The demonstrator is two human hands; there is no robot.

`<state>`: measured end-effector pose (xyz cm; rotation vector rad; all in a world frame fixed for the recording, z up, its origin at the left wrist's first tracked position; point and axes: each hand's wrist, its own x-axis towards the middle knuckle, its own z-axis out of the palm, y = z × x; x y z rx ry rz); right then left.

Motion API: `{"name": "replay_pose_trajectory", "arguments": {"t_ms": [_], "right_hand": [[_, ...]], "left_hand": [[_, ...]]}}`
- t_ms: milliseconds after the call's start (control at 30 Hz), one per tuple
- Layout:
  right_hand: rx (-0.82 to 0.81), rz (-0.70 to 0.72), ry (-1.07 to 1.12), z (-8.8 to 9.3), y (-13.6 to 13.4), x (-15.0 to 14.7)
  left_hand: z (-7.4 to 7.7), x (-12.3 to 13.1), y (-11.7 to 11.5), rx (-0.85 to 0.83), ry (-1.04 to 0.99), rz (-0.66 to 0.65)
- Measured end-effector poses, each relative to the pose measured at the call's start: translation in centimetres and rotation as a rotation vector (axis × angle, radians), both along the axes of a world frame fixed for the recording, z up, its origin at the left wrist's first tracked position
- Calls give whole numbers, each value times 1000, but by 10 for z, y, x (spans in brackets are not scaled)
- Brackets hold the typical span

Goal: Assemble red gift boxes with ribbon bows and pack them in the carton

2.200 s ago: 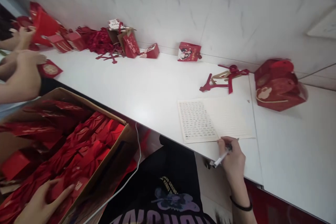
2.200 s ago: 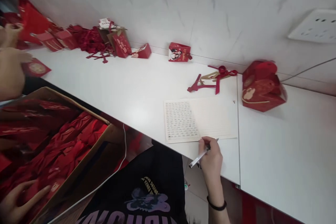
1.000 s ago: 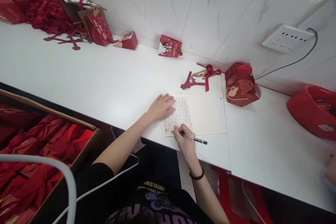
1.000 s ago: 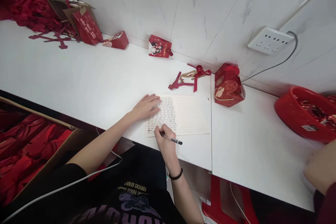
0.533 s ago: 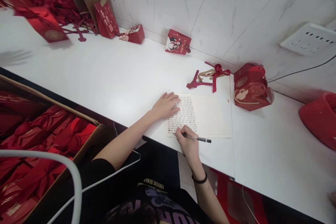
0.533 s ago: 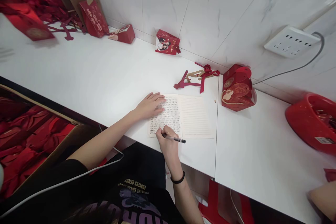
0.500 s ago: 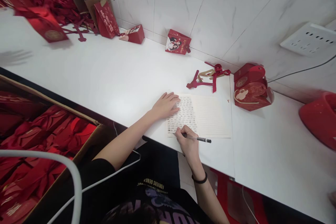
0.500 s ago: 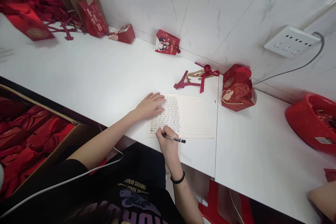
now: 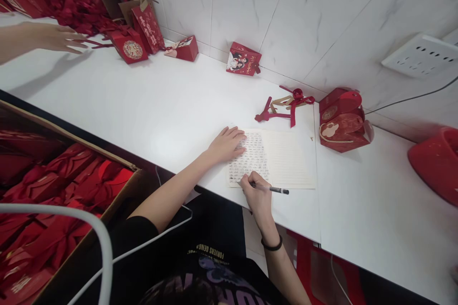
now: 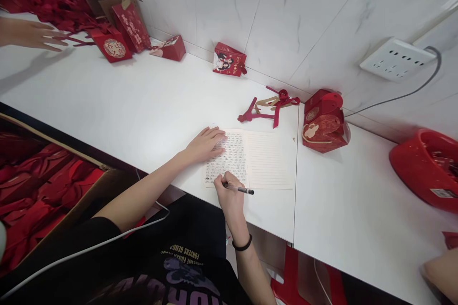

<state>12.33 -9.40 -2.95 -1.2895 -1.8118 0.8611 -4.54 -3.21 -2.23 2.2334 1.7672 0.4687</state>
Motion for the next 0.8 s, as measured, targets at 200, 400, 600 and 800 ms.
{"name": "replay_pose_trajectory", "arguments": {"t_ms": [200, 400, 600, 800], "right_hand": [[7, -21, 0, 1, 0, 0], [-14, -29, 1, -1, -1, 0], [-56, -109, 78, 7, -3, 3], [-96, -149, 248, -5, -5, 4]], "left_hand": [[0, 0, 0, 8, 2, 2], [0, 0, 0, 10, -19, 0], [-4, -1, 0, 16, -50, 9], [-10, -4, -3, 40, -218, 41]]}}
